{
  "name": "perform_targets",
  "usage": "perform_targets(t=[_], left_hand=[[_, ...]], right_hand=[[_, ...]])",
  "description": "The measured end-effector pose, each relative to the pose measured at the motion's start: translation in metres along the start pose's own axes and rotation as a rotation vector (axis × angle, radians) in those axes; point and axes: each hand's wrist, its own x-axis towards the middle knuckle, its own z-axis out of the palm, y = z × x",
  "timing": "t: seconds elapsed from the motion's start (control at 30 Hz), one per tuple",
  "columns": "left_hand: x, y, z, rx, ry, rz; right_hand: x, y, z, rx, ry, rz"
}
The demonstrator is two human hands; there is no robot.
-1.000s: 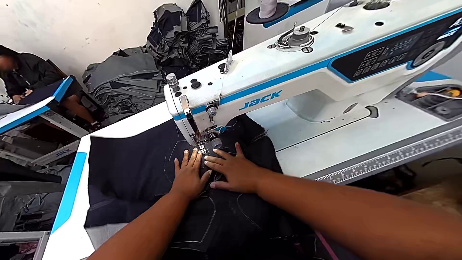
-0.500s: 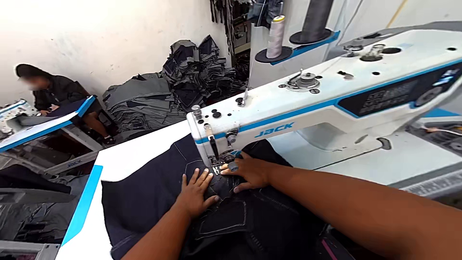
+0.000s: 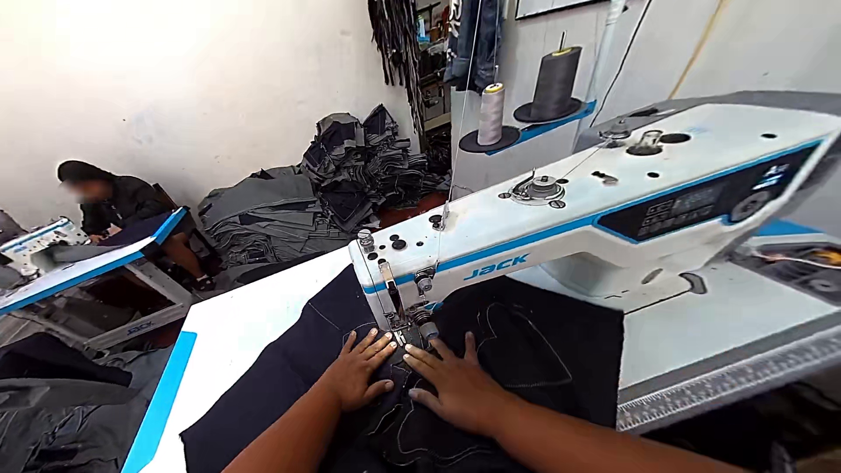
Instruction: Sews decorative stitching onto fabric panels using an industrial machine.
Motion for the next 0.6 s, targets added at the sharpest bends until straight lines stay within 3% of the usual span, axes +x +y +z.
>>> perform_targets(t=[0.17, 0.27, 0.37, 0.43, 0.5, 0.6], left_hand=[[0.01, 0.065, 0.013, -0.091, 0.07, -0.413], [0.02, 0.093, 0.005, -0.135, 0.034, -0.577], [0.01, 0.078, -0.007, -0.006, -0.064, -0.444], [-0.002, 0.055, 0.002, 0.022, -0.043, -0.307], [-0.006, 0.043, 0.013, -0.038, 0.042, -0.237], [-0.004, 0.05, 0.015, -0.056, 0.061, -0.29]], right_hand=[[0.038, 0.083, -0.035, -0.172, -0.019, -0.379], [0.059, 0.092, -0.072, -0.363, -0.084, -0.482], [0.049, 0.044, -0.1, -0.451, -0.238, -0.187], [0.031, 0.01, -0.079, -0.327, -0.148, 0.033], [0.012, -0.004, -0.043, -0.145, -0.136, 0.033], [-0.001, 0.011, -0.01, -0.131, -0.083, -0.055]])
